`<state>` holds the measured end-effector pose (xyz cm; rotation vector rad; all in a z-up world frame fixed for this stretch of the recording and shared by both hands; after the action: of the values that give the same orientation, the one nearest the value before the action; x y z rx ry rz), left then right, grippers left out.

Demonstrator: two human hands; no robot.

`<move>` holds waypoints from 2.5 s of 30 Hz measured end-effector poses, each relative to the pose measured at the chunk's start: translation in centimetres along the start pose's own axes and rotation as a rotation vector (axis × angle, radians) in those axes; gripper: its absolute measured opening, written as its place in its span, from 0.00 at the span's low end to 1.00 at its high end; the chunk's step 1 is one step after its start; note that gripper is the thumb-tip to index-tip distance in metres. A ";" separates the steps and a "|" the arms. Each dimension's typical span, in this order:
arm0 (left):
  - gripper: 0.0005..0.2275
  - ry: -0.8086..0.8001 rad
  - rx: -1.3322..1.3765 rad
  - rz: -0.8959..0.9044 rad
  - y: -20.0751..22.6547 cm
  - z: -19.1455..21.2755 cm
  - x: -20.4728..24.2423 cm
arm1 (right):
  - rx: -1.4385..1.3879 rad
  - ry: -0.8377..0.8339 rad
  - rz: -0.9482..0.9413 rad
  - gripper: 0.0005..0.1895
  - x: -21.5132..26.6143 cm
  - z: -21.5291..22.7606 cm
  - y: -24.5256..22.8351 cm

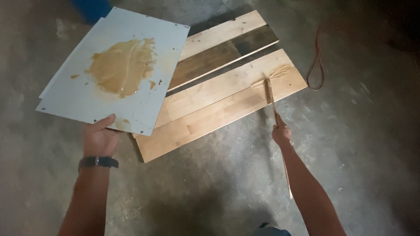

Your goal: Applying glue to a wooden board using a wooden stick as an applicator

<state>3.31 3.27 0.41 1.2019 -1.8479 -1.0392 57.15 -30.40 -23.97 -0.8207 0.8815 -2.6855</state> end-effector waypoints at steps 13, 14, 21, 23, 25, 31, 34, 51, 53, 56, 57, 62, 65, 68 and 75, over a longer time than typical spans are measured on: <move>0.19 -0.002 0.068 0.068 -1.2 -1.8 -0.4 | 0.211 -0.021 0.168 0.35 1.2 -4.6 2.2; 0.20 0.004 0.088 0.045 -0.9 -2.1 -0.2 | 0.212 -0.030 0.163 0.35 1.8 -4.8 2.0; 0.22 0.000 0.086 0.003 -3.0 0.9 -1.5 | 0.265 -0.009 0.181 0.36 4.6 -4.8 1.2; 0.24 -0.004 0.007 -0.071 -0.4 -1.6 0.1 | 0.316 0.003 0.219 0.35 6.6 -4.1 0.0; 0.24 0.011 -0.010 -0.058 0.3 -1.9 0.4 | 0.315 0.015 0.252 0.35 7.1 -3.6 -0.7; 0.25 0.016 -0.029 -0.047 -0.4 -1.0 0.0 | 0.261 0.145 0.156 0.34 -0.1 -1.1 0.6; 0.24 0.018 -0.012 -0.049 -1.3 -0.3 0.0 | 0.230 0.155 0.097 0.33 -4.2 -0.6 2.1; 0.25 -0.020 0.037 0.004 -9.6 9.7 -5.9 | 0.209 -0.012 0.126 0.32 -0.9 1.1 -0.7; 0.25 -0.040 0.045 0.047 -6.7 4.3 -3.8 | 0.161 -0.053 0.124 0.31 1.4 1.1 -1.7; 0.28 -0.052 0.083 -0.034 -6.2 2.5 -2.7 | 0.149 -0.060 0.148 0.30 0.1 -0.7 0.3; 0.28 -0.050 0.082 -0.036 -5.8 2.6 -2.7 | 0.149 -0.063 0.150 0.30 0.2 -1.0 0.3; 0.26 -0.046 0.033 -0.063 -4.3 1.9 -2.6 | 0.129 -0.073 0.185 0.31 2.5 -2.1 -0.2; 0.26 -0.069 -0.018 -0.002 -4.9 3.1 -2.8 | 0.126 -0.064 0.184 0.31 4.6 -2.4 -0.9; 0.27 -0.098 -0.055 -0.027 -2.1 0.5 -1.2 | 0.185 -0.040 0.248 0.33 3.5 -3.9 0.6; 0.26 -0.070 -0.031 -0.008 -3.1 1.7 -1.6 | 0.257 -0.020 0.284 0.36 4.4 -6.8 1.1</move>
<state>3.55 4.37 -3.32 1.1694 -1.8744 -1.1237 49.68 -29.49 -27.24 -0.6125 0.5802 -2.4674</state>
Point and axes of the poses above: each hand's wrist, its own x-axis away from the middle knuckle, its own z-axis out of the back of the hand, y = z × x, the point moved 5 cm from there along -x, towards the middle knuckle, and after that the axes turned 14 degrees about -z, right-handed, at the moved point
